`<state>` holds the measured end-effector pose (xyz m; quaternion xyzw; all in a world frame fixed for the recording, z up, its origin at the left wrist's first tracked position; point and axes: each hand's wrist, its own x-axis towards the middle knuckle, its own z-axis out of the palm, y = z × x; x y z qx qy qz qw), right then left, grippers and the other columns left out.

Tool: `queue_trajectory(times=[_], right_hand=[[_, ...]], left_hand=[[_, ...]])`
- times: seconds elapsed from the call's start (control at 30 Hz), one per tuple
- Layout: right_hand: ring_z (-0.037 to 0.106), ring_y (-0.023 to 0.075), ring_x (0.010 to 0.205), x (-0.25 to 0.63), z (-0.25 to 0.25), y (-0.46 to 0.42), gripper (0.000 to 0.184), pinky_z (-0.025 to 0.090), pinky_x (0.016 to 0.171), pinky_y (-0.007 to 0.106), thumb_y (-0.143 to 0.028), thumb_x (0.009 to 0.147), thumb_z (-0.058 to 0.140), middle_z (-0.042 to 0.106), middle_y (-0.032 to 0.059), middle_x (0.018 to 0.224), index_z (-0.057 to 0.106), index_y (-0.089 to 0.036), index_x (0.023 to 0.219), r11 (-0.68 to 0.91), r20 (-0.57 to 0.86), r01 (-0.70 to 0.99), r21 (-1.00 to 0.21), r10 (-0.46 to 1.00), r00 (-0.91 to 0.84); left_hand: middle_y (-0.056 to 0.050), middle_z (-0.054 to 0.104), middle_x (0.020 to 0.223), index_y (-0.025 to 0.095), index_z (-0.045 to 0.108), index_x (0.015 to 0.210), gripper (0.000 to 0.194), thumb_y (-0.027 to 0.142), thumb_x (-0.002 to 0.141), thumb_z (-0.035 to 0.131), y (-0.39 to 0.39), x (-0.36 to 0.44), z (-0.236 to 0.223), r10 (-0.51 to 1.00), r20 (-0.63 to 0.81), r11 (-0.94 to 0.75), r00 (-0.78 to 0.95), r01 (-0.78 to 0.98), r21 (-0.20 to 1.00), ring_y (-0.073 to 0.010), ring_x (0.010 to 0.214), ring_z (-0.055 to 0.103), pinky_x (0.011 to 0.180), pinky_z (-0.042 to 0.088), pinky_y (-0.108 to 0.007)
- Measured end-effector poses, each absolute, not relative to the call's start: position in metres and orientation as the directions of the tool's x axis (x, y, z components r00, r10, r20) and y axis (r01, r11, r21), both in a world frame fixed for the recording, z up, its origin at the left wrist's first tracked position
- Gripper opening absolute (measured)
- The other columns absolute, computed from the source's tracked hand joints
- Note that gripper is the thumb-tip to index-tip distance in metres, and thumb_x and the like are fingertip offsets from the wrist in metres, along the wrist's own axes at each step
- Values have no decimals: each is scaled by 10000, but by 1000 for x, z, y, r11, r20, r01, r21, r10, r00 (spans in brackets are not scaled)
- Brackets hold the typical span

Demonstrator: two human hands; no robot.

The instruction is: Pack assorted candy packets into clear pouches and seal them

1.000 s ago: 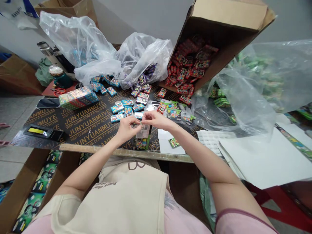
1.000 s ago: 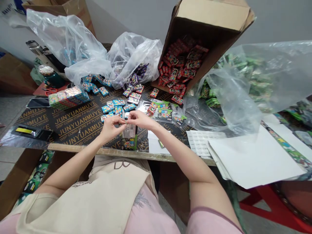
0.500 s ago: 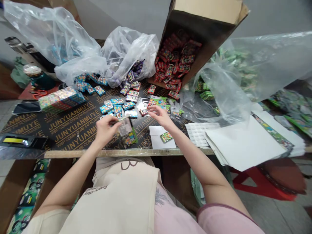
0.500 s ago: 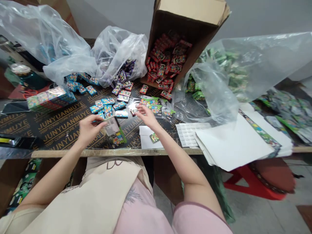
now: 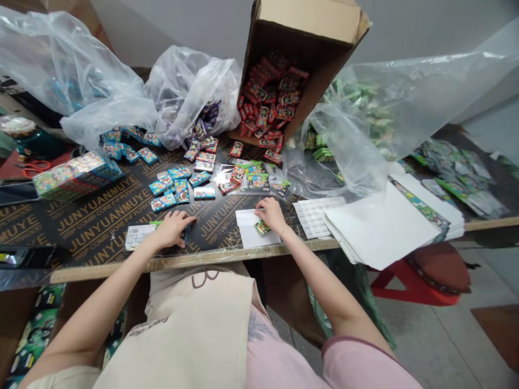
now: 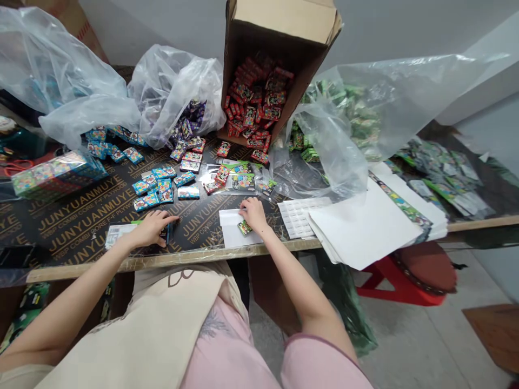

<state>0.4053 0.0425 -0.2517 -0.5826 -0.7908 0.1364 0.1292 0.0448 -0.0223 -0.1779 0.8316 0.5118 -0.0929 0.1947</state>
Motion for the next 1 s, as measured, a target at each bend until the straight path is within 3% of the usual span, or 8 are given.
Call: queue_trajectory(times=[0.1, 0.27, 0.37, 0.47, 0.53, 0.73, 0.83, 1.0], right_hand=[[555, 225, 899, 405, -252, 37, 91, 405, 798, 324, -173, 829, 572, 653, 90, 893, 653, -184, 790, 329, 74, 878, -347, 943, -324], [594, 228, 823, 402, -251, 32, 158, 395, 730, 311, -157, 850, 496, 677, 103, 831, 626, -186, 765, 314, 68, 888, -335, 948, -309], [599, 236, 702, 405, -248, 34, 127, 361, 639, 310, -158, 839, 480, 662, 96, 735, 603, -184, 820, 292, 71, 893, -344, 956, -286], [585, 232, 595, 409, -244, 40, 80, 336, 584, 302, -195, 832, 486, 629, 58, 642, 566, -201, 841, 226, 32, 898, -378, 972, -231], [596, 226, 594, 405, -237, 43, 41, 364, 590, 299, -229, 823, 501, 630, 47, 656, 538, -212, 815, 185, 31, 866, -464, 981, -193], [663, 222, 899, 331, -174, 29, 262, 505, 782, 350, -417, 809, 611, 678, 79, 1001, 534, -228, 972, 267, 222, 387, -882, 962, -158], [667, 209, 951, 284, -148, 18, 340, 528, 802, 351, -423, 772, 674, 682, 63, 1027, 514, -243, 1012, 269, 233, 134, -954, 943, -236], [675, 174, 741, 256, -143, 8, 347, 537, 725, 328, -396, 727, 727, 692, 7, 804, 536, -236, 969, 175, 168, -1, -985, 942, -289]], left_hand=[[-112, 561, 1121, 231, 545, 1264, 804, 219, 512, 829, -18, 43, -184, 799, -389, -383, 459, 887, 258, -305, 1020, 547, 851, 434, -373], [-35, 537, 869, 187, 699, 784, 223, 218, 573, 767, -9, 39, -169, 767, -399, -330, 502, 843, 426, -198, 779, 574, 676, 442, -271], [-29, 544, 795, 180, 701, 732, 112, 244, 647, 734, -3, 37, -144, 866, -171, -294, 470, 755, 586, -183, 755, 561, 653, 443, -267], [-34, 580, 814, 183, 728, 814, 174, 275, 668, 752, 0, 37, -123, 952, 95, -261, 291, 609, 749, -182, 795, 562, 675, 452, -273], [-33, 596, 808, 181, 738, 823, 200, 297, 662, 766, -1, 38, -119, 974, 175, -225, 146, 492, 841, -176, 792, 568, 680, 456, -276], [-31, 639, 747, 177, 744, 772, 201, 314, 629, 778, -10, 58, -137, 986, 161, -148, -33, 256, 955, -169, 737, 583, 673, 470, -283], [-33, 652, 740, 179, 749, 775, 179, 301, 644, 760, -16, 66, -135, 988, 151, -141, -20, 242, 960, -167, 732, 591, 653, 473, -271], [-36, 681, 700, 152, 731, 716, 173, 316, 664, 752, -19, 67, -127, 995, 90, -81, -31, 213, 974, -148, 661, 601, 647, 481, -268]])
